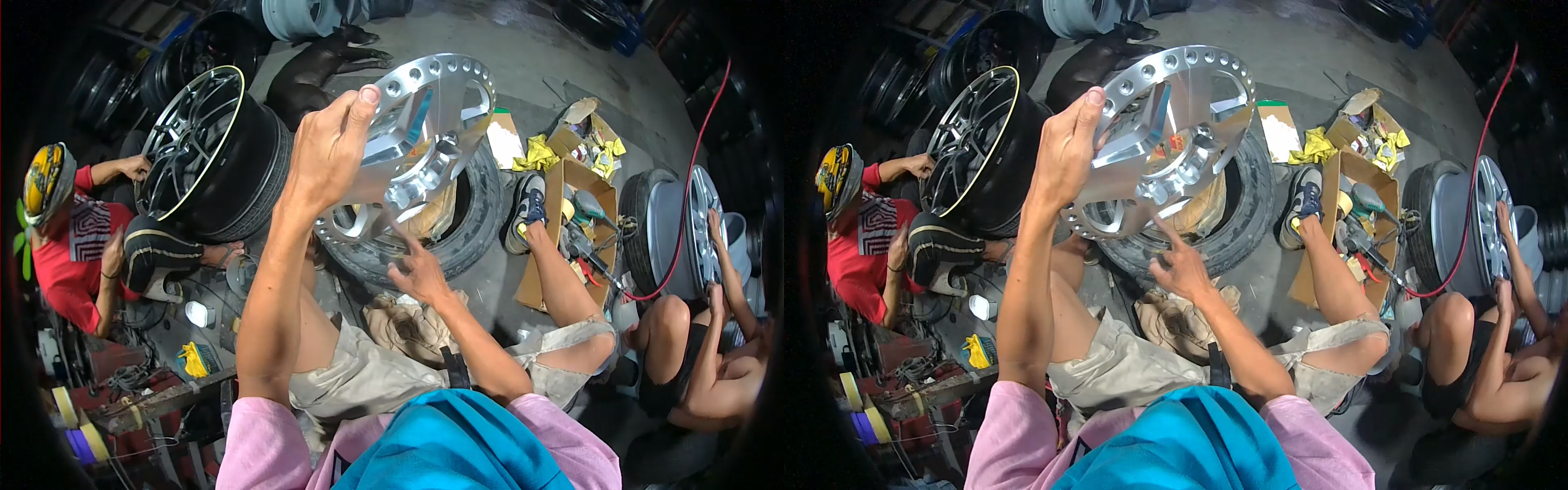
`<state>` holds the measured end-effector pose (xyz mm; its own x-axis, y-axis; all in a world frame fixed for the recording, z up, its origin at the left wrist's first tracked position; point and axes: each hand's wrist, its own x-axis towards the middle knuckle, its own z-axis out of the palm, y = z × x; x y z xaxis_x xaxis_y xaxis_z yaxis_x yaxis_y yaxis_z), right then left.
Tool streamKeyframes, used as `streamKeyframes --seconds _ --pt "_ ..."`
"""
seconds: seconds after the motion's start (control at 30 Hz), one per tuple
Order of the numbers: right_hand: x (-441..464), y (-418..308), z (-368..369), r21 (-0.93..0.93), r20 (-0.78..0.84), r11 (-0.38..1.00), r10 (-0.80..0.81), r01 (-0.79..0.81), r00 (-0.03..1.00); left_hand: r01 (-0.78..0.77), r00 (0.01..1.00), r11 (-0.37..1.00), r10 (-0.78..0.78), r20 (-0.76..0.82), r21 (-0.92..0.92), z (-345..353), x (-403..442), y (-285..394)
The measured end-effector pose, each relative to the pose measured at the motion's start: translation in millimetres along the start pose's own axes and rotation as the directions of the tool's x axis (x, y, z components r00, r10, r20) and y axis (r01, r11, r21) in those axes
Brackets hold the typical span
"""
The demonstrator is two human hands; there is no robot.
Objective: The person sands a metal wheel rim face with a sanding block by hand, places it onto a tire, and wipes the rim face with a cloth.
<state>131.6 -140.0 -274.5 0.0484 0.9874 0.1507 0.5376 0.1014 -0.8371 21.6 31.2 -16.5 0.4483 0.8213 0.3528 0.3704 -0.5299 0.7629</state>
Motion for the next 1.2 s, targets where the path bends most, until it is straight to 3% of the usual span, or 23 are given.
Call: streamKeyframes --seconds 0.07,0.13,0.23,0.27,0.3,0.37,0.5,0.6,0.67,0.83,0.93,1.0,1.13,1.2 --pt "-4 -12 7 0.059 0.039 0.995 0.081 -0.083 0.996 -0.003 1.0 1.0 0.003 -0.011 0.0 1 1 2" --pt "-3 -8 14 0.157 0.009 0.985 0.064 -0.065 0.998 -0.002 1.0 1.0 0.002 -0.01 -0.004 3 1 3" --pt "5 3 -1 0.032 -0.079 0.997 -0.073 0.075 0.994 -0.007 1.0 1.0 0.007 -0.01 -0.004 3 0 2" --pt "11 4 -11 0.057 0.082 0.985 0.16 -0.164 0.984 -0.014 1.0 1.0 0.014 -0.011 -0.004 4 0 1" --pt "13 8 -16 0.035 -0.02 0.995 0.094 -0.093 0.995 -0.016 1.0 1.0 0.016 -0.012 -0.003 4 1 0" --pt "21 17 -29 -0.04 0.019 0.978 0.208 -0.207 0.978 0.01 1.0 1.0 -0.01 0.008 -0.006 4 3 -2" --pt "29 34 -34 -0.07 -0.064 0.98 0.183 -0.188 0.981 0.003 1.0 1.0 -0.003 -0.014 0.001 6 8 -1" --pt "28 18 -38 -0.063 0.066 0.939 0.343 -0.339 0.937 0.034 0.999 0.999 -0.034 -0.01 0.034 4 12 -1" --pt "21 -1 -36 0.038 0.127 0.981 0.184 -0.191 0.975 0.084 0.996 0.996 -0.083 -0.014 0.03 2 17 -3" --pt "3 -18 -35 0.129 0.173 0.97 0.18 -0.204 0.968 0.143 0.99 0.989 -0.143 -0.017 0.038 -6 29 -12" --pt "-8 1 -45 0.122 -0.024 0.99 -0.074 0.076 0.997 0.198 0.977 0.98 -0.2 -0.072 -0.033 -6 38 -33" --pt "-13 0 -72 0.079 0.036 0.983 0.161 -0.163 0.986 0.218 0.973 0.975 -0.22 -0.073 -0.038 -13 39 -46" --pt "-16 9 -117 -0.084 0.04 0.99 0.114 -0.11 0.993 0.308 0.943 0.948 -0.315 -0.105 -0.078 -25 36 -62" --pt "-21 -3 -141 -0.152 0.127 0.947 0.304 -0.284 0.944 0.362 0.92 0.925 -0.375 -0.115 -0.115 -32 34 -77"
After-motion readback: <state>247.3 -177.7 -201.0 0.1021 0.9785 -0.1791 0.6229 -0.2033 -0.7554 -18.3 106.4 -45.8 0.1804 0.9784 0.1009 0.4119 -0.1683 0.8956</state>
